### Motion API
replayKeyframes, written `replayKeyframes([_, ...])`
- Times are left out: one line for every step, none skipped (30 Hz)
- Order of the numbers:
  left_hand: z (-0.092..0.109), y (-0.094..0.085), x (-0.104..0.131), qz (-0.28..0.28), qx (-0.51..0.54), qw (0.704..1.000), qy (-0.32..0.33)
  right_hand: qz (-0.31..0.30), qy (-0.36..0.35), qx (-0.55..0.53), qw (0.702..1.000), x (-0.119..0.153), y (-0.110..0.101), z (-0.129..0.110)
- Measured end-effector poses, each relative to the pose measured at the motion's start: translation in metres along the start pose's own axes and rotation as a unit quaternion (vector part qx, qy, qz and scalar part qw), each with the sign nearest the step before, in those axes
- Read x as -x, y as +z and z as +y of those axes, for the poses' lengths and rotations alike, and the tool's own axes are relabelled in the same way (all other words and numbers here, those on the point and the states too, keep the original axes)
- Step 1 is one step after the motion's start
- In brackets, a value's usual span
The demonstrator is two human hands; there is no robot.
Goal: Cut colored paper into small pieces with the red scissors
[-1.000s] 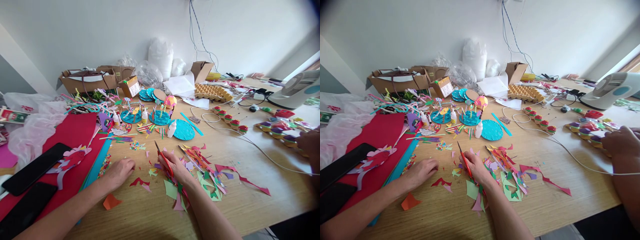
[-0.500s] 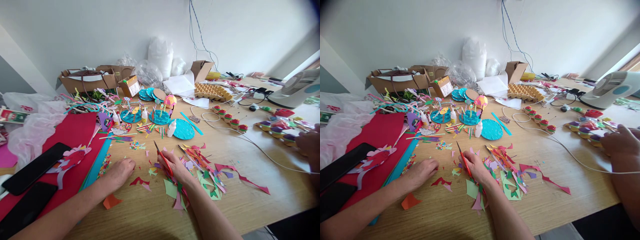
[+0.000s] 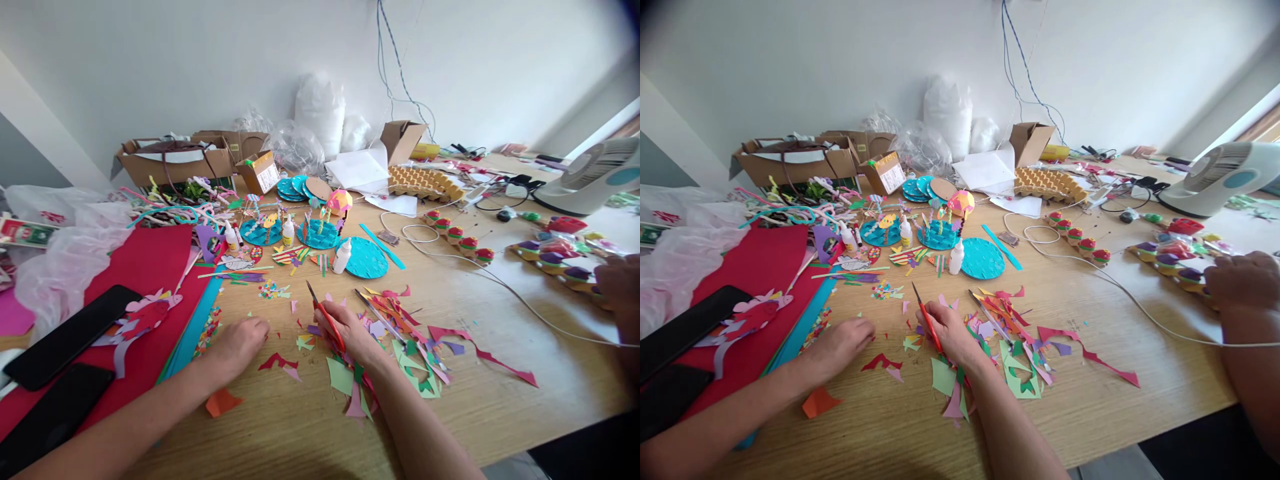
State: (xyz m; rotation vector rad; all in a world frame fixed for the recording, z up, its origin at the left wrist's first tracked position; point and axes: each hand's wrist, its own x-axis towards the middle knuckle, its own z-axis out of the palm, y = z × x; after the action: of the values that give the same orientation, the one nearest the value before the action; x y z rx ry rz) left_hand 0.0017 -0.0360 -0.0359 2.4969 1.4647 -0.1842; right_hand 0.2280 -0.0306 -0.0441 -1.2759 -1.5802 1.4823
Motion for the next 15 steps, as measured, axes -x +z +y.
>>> replayKeyframes([-0.007,-0.003,0.0,0.005,0.007,1.0,-0.003,0.002,0.0,0.001,1.0,0.0,0.0,0.001])
replayKeyframes([-0.015,-0.006,0.001,0.013,0.013,1.0,-0.008,0.003,0.001,0.002,1.0,0.0,0.0,0.001])
replayKeyframes([-0.024,-0.01,0.002,0.022,0.017,1.0,-0.013,0.004,0.001,0.002,1.0,0.0,0.0,0.002])
replayKeyframes([-0.034,-0.013,0.004,0.034,0.019,0.999,-0.022,0.003,0.002,0.004,1.0,0.0,0.0,0.001])
replayKeyframes([-0.044,-0.016,0.006,0.043,0.022,0.998,-0.032,0.002,0.002,0.005,1.0,0.0,0.0,0.001])
replayKeyframes([-0.054,-0.018,0.009,0.05,0.023,0.998,-0.041,0.0,0.002,0.006,1.0,0.0,0.0,0.0])
replayKeyframes([-0.063,-0.019,0.011,0.052,0.025,0.997,-0.047,-0.003,0.002,0.008,1.0,0.0,0.0,0.0])
replayKeyframes([-0.071,-0.019,0.014,0.053,0.028,0.997,-0.049,-0.005,0.002,0.009,1.0,0.0,0.0,-0.001])
replayKeyframes([-0.078,-0.017,0.016,0.052,0.031,0.997,-0.051,-0.007,0.002,0.009,1.0,0.0,0.001,-0.002])
replayKeyframes([-0.083,-0.015,0.018,0.051,0.034,0.997,-0.052,-0.009,0.002,0.01,1.0,-0.001,0.001,-0.002])
replayKeyframes([-0.088,-0.013,0.019,0.051,0.038,0.997,-0.054,-0.01,0.001,0.011,1.0,-0.001,0.001,-0.002])
replayKeyframes([-0.091,-0.01,0.02,0.05,0.041,0.996,-0.057,-0.011,0.001,0.011,1.0,-0.001,0.001,-0.002])
replayKeyframes([-0.093,-0.008,0.021,0.049,0.044,0.996,-0.059,-0.012,0.003,0.009,1.0,-0.001,0.002,-0.002])
replayKeyframes([-0.095,-0.006,0.021,0.048,0.047,0.996,-0.061,-0.012,0.008,0.004,1.0,-0.001,0.002,-0.002])
replayKeyframes([-0.096,-0.004,0.022,0.047,0.05,0.996,-0.063,-0.012,0.014,-0.003,1.0,-0.001,0.002,-0.001])
